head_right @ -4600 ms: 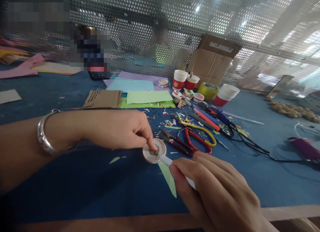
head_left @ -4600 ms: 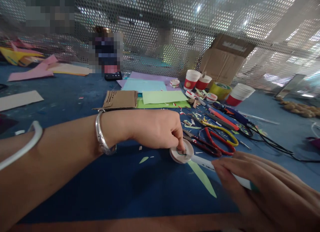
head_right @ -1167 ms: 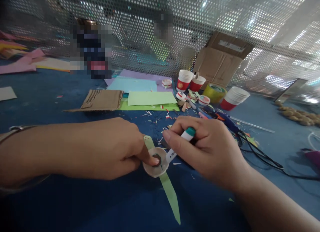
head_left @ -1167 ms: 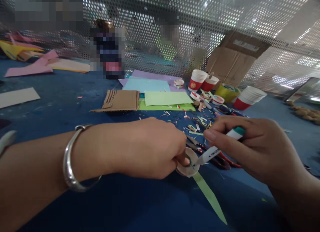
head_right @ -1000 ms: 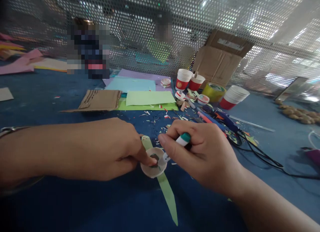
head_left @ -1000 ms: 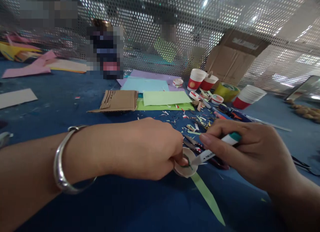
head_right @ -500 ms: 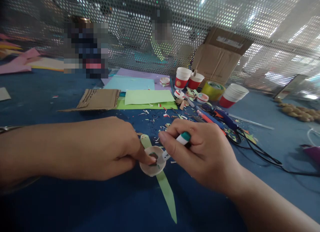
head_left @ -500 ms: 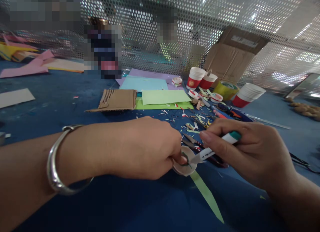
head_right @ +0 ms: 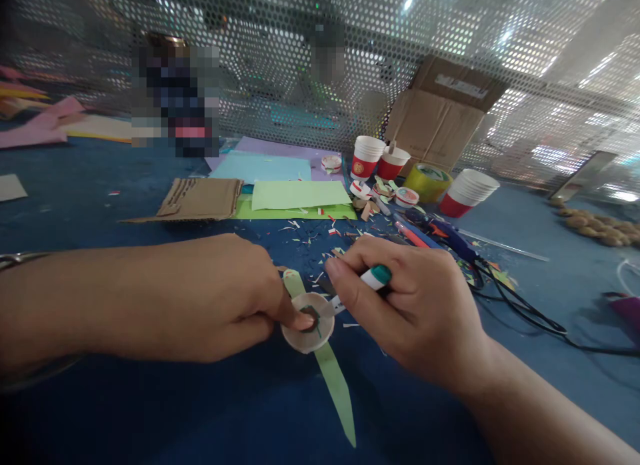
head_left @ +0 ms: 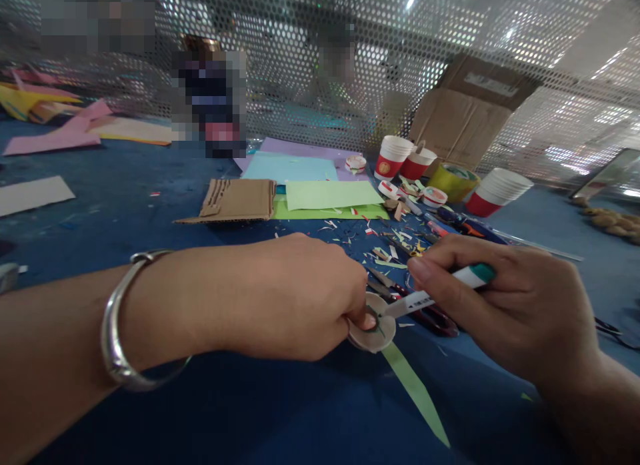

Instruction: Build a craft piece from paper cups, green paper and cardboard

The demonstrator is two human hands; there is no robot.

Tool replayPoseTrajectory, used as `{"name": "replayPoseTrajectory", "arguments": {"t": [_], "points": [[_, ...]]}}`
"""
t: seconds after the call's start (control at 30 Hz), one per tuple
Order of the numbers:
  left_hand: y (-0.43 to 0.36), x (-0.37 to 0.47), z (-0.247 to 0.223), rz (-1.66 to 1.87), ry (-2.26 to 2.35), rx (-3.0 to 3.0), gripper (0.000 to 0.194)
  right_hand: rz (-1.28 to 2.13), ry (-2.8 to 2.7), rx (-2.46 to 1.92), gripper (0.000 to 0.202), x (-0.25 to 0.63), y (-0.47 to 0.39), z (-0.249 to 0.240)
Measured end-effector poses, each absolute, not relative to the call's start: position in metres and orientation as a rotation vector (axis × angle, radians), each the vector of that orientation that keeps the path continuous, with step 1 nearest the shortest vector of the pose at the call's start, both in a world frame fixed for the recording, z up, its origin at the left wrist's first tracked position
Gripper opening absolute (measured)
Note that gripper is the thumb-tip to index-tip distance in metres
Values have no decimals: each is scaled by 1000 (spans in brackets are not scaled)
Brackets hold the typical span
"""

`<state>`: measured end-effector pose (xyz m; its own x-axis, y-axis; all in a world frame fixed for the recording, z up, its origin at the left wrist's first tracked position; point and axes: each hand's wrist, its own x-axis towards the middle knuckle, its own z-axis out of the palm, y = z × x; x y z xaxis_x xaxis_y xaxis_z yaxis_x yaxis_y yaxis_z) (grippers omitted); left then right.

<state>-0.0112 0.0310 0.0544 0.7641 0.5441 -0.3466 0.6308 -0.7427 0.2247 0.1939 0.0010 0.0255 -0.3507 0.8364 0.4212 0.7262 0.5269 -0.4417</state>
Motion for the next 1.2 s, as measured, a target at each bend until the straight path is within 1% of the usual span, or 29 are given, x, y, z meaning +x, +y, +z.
{"name": "replayPoseTrajectory", "arguments": {"t": [0.2,0.53,0.8,0.93,1.2], "points": [[32,-12,53,-363,923,2642,27,198,-2217,-1274,34,196,3,26],[31,-18,53,-283,936,2638,24,-54,-2269,-1170,28,193,-2,28],[30,-16,55,-351,939,2634,23,63,-2235,-1124,28,187,3,22],[31,-15,56,-370,928,2623,25,58,-2236,-1098,28,187,5,20],[33,-15,54,-404,965,2667,21,-149,-2255,-1069,26,188,9,20]]}}
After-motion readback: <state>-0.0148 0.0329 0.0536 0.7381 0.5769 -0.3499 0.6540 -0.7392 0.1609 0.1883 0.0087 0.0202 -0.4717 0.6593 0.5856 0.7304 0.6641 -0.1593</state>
